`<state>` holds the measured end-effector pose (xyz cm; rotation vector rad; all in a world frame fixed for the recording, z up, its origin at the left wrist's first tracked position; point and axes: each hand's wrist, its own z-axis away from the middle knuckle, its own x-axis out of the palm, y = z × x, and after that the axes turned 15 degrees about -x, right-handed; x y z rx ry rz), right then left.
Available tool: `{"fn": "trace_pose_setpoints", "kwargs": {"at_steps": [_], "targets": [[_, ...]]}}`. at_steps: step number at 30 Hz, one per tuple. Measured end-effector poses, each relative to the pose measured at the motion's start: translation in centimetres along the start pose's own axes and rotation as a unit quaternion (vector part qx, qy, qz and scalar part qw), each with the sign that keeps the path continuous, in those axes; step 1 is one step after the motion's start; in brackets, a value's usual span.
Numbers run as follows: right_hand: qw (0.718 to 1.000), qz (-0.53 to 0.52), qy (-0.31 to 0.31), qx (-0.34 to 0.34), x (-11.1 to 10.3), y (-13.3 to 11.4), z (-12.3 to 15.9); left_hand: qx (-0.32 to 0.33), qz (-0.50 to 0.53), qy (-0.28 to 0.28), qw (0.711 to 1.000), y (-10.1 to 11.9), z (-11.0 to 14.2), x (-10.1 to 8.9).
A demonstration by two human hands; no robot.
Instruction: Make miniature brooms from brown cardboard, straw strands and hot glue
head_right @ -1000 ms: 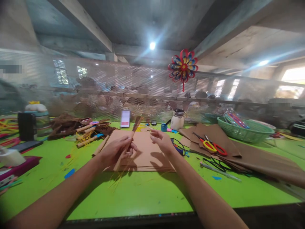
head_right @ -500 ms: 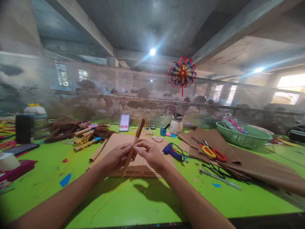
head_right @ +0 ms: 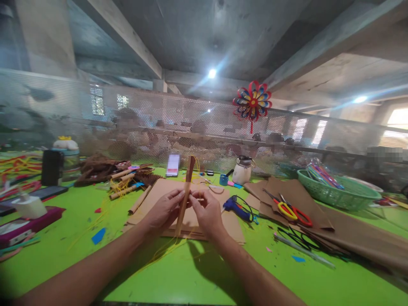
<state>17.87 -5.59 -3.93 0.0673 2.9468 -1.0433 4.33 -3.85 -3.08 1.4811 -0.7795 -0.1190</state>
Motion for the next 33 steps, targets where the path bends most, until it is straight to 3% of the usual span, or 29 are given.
{"fn": "trace_pose_setpoints", "kwargs": {"at_steps": [5, 15, 20, 24, 31, 33], "targets": [[0.997, 0.082, 0.001, 0.016, -0.4, 0.3, 0.2, 0.021, 0.033, 0.017, 0.999, 0.8, 0.1, 0.0], [0.981, 0.123, -0.143, 0.049, 1.0, 0.9, 1.6, 0.042, 0.075, 0.056, 0.995, 2.0, 0.7, 0.5], [0.973, 0.127, -0.185, 0.054, 1.8, 0.9, 2.4, 0.043, 0.097, 0.067, 0.992, 2.2, 0.8, 0.3], [0.973, 0.125, -0.186, 0.050, 1.8, 0.9, 2.5, 0.046, 0.110, 0.052, 0.991, 2.5, 0.9, -0.1], [0.963, 0.220, -0.156, 0.005, 0.9, 1.1, 2.1, 0.057, 0.085, 0.025, 0.994, 3.1, 0.7, -0.9], [0.951, 0.267, -0.159, -0.013, 0.3, 1.1, 1.8, 0.044, 0.048, 0.059, 0.996, 3.2, 0.5, -1.6]]}}
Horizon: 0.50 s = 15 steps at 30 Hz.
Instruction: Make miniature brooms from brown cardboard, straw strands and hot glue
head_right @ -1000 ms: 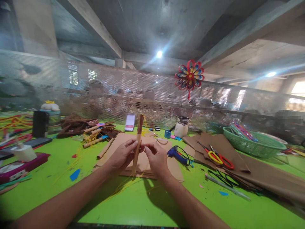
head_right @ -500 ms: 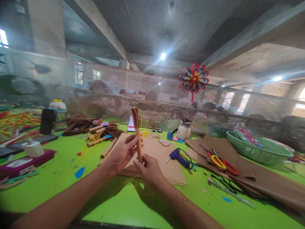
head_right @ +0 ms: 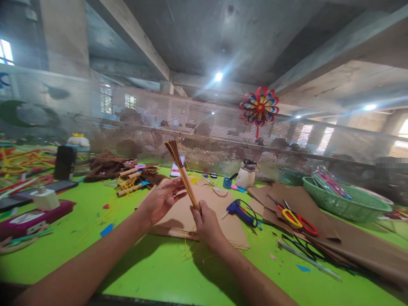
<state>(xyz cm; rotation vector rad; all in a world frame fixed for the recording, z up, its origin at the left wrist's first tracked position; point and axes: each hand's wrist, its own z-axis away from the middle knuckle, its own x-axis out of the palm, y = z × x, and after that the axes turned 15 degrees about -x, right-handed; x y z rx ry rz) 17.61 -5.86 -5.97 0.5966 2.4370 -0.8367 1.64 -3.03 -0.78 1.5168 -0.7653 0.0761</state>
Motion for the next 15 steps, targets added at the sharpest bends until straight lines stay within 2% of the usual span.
{"fn": "trace_pose_setpoints", "kwargs": {"at_steps": [2, 4, 6, 7, 10, 12, 15], "targets": [[0.998, 0.062, -0.007, 0.000, -0.6, 0.4, -0.1, 0.007, -0.037, 0.089, 0.995, 0.4, -0.3, -0.7], [0.991, 0.133, -0.025, 0.009, -1.1, 1.0, -0.3, 0.071, -0.053, 0.186, 0.979, 1.1, -0.4, -1.3], [0.979, 0.196, -0.055, 0.029, -1.6, 1.5, -0.4, 0.213, -0.109, 0.297, 0.924, 2.1, -0.1, -1.4], [0.972, 0.220, -0.072, 0.039, -1.7, 1.8, -0.4, 0.275, -0.135, 0.323, 0.895, 2.5, 0.3, -1.2], [0.952, 0.274, -0.123, 0.057, -1.9, 2.2, -0.4, 0.378, -0.235, 0.306, 0.841, 3.1, 1.8, 0.2], [0.941, 0.295, -0.156, 0.058, -1.9, 2.1, -0.3, 0.380, -0.325, 0.235, 0.834, 2.7, 2.5, 1.2], [0.928, 0.318, -0.187, 0.046, -1.8, 1.7, -0.1, 0.336, -0.457, 0.093, 0.818, 1.7, 2.5, 2.1]]}}
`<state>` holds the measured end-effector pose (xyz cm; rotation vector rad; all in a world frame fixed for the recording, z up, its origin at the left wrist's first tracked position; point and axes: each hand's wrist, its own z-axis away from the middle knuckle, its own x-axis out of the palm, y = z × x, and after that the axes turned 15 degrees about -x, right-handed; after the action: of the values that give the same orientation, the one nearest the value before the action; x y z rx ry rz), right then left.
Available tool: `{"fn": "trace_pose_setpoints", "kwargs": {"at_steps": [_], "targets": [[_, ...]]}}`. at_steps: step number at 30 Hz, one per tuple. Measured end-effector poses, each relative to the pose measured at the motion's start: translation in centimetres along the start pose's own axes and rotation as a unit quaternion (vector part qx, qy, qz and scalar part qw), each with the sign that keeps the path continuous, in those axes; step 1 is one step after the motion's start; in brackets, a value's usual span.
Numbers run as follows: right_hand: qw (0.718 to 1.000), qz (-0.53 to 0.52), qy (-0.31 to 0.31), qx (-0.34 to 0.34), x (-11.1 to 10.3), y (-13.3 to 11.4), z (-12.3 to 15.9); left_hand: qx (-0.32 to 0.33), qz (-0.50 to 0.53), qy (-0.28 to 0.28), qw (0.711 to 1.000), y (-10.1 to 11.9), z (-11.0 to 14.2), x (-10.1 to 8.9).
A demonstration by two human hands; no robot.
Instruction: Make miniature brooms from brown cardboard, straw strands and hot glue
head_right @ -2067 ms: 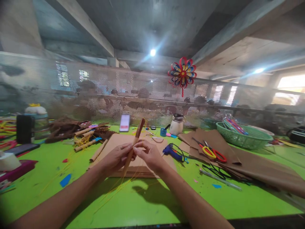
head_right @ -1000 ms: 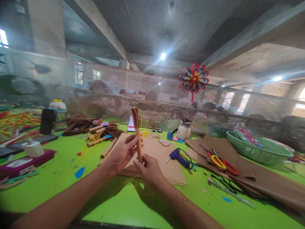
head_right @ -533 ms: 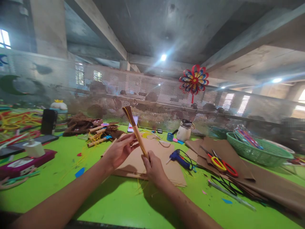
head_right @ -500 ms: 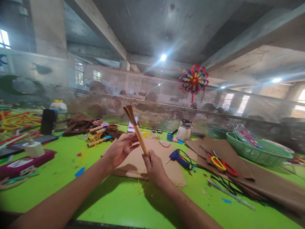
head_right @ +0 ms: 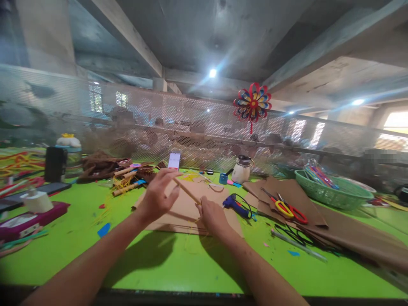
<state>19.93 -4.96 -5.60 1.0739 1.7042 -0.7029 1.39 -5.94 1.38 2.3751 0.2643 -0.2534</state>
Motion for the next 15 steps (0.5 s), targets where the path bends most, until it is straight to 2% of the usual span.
{"fn": "trace_pose_setpoints", "kwargs": {"at_steps": [2, 5, 11, 15], "targets": [[1.000, 0.012, -0.011, -0.011, -0.2, -0.3, 0.2, 0.028, -0.056, -0.115, 0.991, -0.8, 0.0, 0.6], [0.998, 0.019, -0.037, -0.040, -0.9, -0.5, 0.7, 0.051, -0.135, -0.203, 0.969, -2.4, -0.2, 1.0], [0.991, 0.030, -0.099, -0.082, -3.0, -0.4, 1.6, 0.029, -0.207, -0.254, 0.944, -3.5, -0.9, 0.6], [0.990, 0.010, -0.107, -0.093, -3.7, -0.1, 1.6, 0.012, -0.228, -0.283, 0.932, -3.9, -0.9, 0.5]]}}
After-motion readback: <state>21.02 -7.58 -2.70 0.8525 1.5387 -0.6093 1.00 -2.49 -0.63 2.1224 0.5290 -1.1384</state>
